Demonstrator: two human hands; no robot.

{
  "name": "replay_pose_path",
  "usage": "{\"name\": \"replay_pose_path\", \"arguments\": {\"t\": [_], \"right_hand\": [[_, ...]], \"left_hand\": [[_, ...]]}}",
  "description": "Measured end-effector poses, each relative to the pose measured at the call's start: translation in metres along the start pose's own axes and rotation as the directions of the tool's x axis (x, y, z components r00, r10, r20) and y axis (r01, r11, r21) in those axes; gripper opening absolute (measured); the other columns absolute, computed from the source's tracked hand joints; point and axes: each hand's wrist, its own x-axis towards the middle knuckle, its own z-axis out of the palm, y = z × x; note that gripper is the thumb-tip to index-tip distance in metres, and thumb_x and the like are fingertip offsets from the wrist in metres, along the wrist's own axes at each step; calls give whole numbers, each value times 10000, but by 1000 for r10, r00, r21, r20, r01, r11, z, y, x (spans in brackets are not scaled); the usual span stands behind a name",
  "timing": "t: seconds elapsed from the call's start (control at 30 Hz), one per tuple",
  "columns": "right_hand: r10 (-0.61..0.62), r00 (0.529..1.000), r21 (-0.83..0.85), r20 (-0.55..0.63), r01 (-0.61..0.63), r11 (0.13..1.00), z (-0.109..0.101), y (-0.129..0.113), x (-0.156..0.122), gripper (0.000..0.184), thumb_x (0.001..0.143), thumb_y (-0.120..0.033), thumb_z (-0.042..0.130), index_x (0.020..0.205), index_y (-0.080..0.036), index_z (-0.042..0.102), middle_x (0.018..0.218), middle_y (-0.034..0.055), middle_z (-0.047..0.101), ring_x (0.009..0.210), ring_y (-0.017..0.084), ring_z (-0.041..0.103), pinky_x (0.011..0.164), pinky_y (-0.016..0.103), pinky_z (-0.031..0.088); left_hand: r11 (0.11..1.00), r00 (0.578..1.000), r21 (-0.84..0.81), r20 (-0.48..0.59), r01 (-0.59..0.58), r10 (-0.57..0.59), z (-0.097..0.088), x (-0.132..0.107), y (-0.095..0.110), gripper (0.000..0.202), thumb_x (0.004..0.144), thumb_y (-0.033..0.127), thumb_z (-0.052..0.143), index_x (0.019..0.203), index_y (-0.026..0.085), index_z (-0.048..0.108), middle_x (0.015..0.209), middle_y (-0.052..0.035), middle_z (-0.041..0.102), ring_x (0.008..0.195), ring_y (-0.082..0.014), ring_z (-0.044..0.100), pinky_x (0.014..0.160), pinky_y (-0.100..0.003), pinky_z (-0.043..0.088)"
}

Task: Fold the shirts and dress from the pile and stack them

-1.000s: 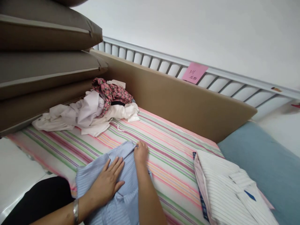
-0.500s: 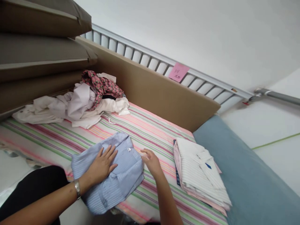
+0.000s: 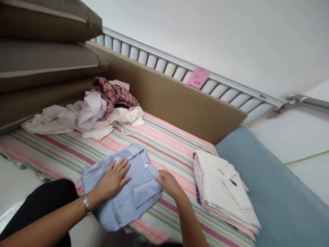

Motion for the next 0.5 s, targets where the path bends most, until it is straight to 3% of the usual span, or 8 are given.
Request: {"name": "replay_pose_path", "arguments": {"t": [0.13,0.2,0.37,0.5], "right_hand": [[2,994,-66,-110,-9,998,13,8,1,81,682,-208,583,607,-203,551,969,62,644,1003,208,560,910,324,390],[-1,989,-73,-148,-10,997,21,8,5,54,675,-193,588,729,-200,596,1002,69,634,997,204,558,917,333,394],[72,932,125,-355,-29,992,36,0,26,462,767,-376,554,1183,-177,537,1151,123,614,1033,215,591,880,349,457],[107,908,102,-405,-72,992,51,-7,54,543,740,-459,580,1166,-123,566,1051,150,646,929,231,624,830,349,475]], "left_hand": [[1000,1000,-10,2,-6,6,1,-1,0,588,917,535,343,1380,181,416,1471,-137,362,1377,-298,276,1097,-546,219],[1000,1000,-13,0,-3,3,1,-2,0,585,912,533,360,1377,183,422,1471,-142,360,1377,-305,273,1095,-555,219],[997,1000,-76,-25,13,-15,-5,-1,1,525,923,469,389,1380,213,406,1457,-110,395,1376,-276,286,1106,-543,228],[983,986,-163,-130,82,-104,-16,-20,-3,482,940,374,382,1398,224,359,1476,-96,365,1390,-245,261,1112,-506,263]]}}
